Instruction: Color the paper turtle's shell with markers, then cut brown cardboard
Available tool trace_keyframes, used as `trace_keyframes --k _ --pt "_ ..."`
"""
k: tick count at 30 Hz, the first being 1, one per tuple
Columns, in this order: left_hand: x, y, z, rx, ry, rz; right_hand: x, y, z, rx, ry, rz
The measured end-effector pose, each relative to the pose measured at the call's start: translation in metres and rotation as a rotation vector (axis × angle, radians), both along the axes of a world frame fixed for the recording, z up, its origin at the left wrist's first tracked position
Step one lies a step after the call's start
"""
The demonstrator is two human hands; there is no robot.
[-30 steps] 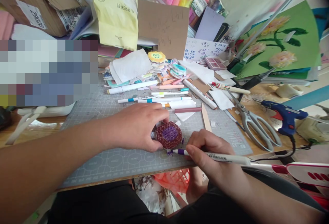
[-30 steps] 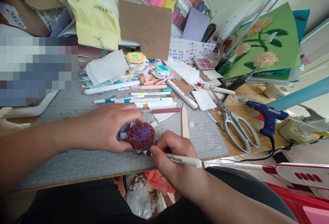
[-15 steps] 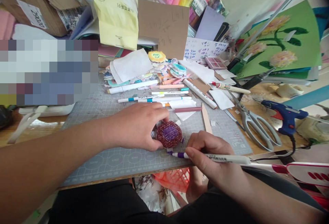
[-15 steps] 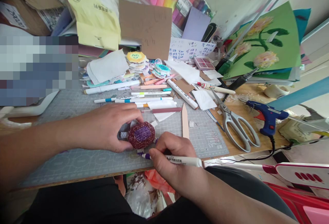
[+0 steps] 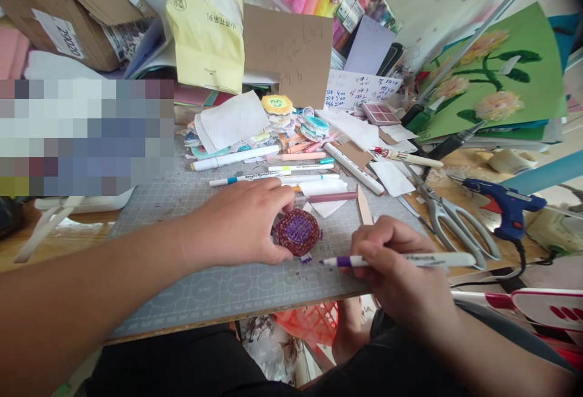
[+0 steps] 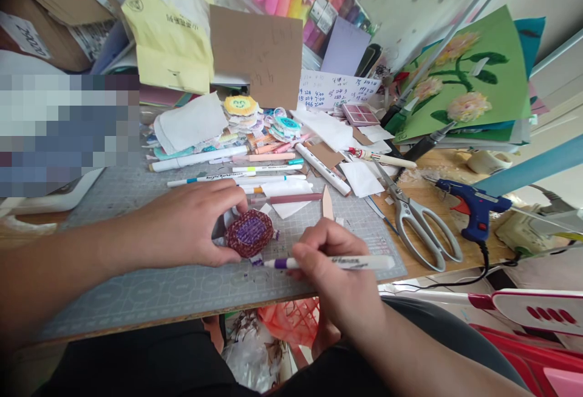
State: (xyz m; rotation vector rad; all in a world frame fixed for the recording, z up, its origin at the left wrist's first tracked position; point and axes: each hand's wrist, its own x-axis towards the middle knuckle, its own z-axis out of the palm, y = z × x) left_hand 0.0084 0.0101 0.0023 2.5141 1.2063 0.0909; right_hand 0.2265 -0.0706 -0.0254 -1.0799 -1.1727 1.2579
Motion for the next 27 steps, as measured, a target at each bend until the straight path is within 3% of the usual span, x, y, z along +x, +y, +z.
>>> trace_keyframes --k 3,7,11,16,27 --pt "-0.003 0.004 0.002 -0.055 0.048 0.018 0.003 0.005 0.0 -0.039 0.109 -0.09" --pt "-0.01 0.016 0.006 -0.152 -0.001 0.032 0.005 0.005 -0.001 -0.115 0.132 -0.084" --pt "-0.016 0.025 0.007 -0.193 -0.028 -0.027 0.006 -0.003 -0.003 -0.145 0.099 0.001" --pt "-0.017 0.024 0.007 -0.188 -0.03 -0.091 0.007 -0.01 -0.003 -0.082 -0.11 0.18" --pt "-0.004 0.011 0.001 -0.14 0.024 -0.072 -0.006 -0.008 0.012 -0.011 -0.32 0.269"
